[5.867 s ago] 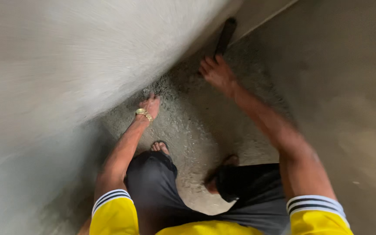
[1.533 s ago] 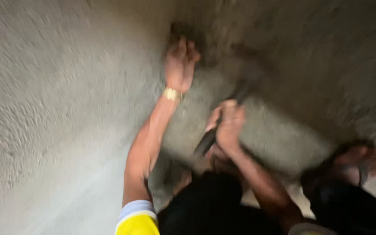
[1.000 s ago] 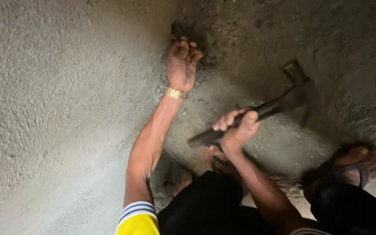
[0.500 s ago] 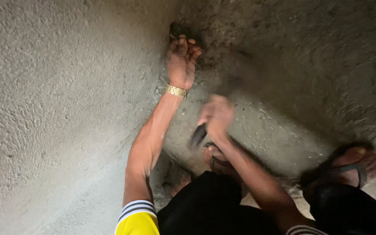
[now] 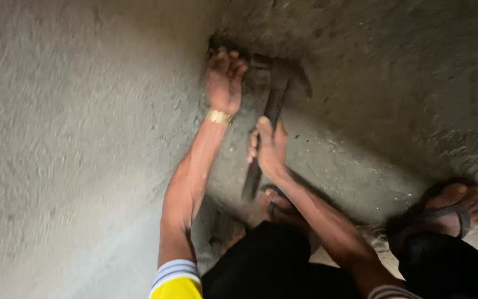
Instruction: The person uses a hammer and chisel to chip away at a concrete wall corner. They repeatedly strike the chisel with the hammer to remove small pieces of the wall surface.
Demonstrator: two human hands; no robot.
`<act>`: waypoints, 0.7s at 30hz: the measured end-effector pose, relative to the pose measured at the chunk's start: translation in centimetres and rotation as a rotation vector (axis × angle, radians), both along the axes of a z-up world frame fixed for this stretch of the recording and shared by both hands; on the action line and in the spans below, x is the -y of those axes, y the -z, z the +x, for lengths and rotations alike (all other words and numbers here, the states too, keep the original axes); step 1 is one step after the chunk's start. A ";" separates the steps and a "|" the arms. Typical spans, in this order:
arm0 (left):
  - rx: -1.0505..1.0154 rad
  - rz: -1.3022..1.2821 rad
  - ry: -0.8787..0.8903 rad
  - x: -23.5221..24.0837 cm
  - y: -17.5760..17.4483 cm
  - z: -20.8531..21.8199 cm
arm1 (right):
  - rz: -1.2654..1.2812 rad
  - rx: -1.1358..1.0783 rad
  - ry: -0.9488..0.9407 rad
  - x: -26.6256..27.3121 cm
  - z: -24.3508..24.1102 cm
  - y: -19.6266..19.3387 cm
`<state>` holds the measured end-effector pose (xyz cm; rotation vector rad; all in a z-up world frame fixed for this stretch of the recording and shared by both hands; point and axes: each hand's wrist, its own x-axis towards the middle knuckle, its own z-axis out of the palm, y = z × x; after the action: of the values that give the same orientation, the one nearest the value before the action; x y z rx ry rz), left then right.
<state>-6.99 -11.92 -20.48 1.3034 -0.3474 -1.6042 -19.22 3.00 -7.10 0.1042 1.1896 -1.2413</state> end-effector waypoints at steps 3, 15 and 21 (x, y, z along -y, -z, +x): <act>-0.067 -0.081 0.067 -0.4 -1.4 0.0 | 0.044 0.186 0.226 -1.6 -1.8 -1.3; -0.251 -0.180 0.150 -1.2 -1.0 1.6 | 0.102 -0.059 0.127 -1.7 -1.1 -2.4; -0.087 0.032 0.036 0.7 -2.2 -0.5 | -0.215 0.318 0.109 -2.4 1.5 7.0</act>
<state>-7.44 -12.60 -18.31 1.2530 -0.2947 -1.6975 -17.67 5.42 -14.11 0.2008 0.7802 -1.3822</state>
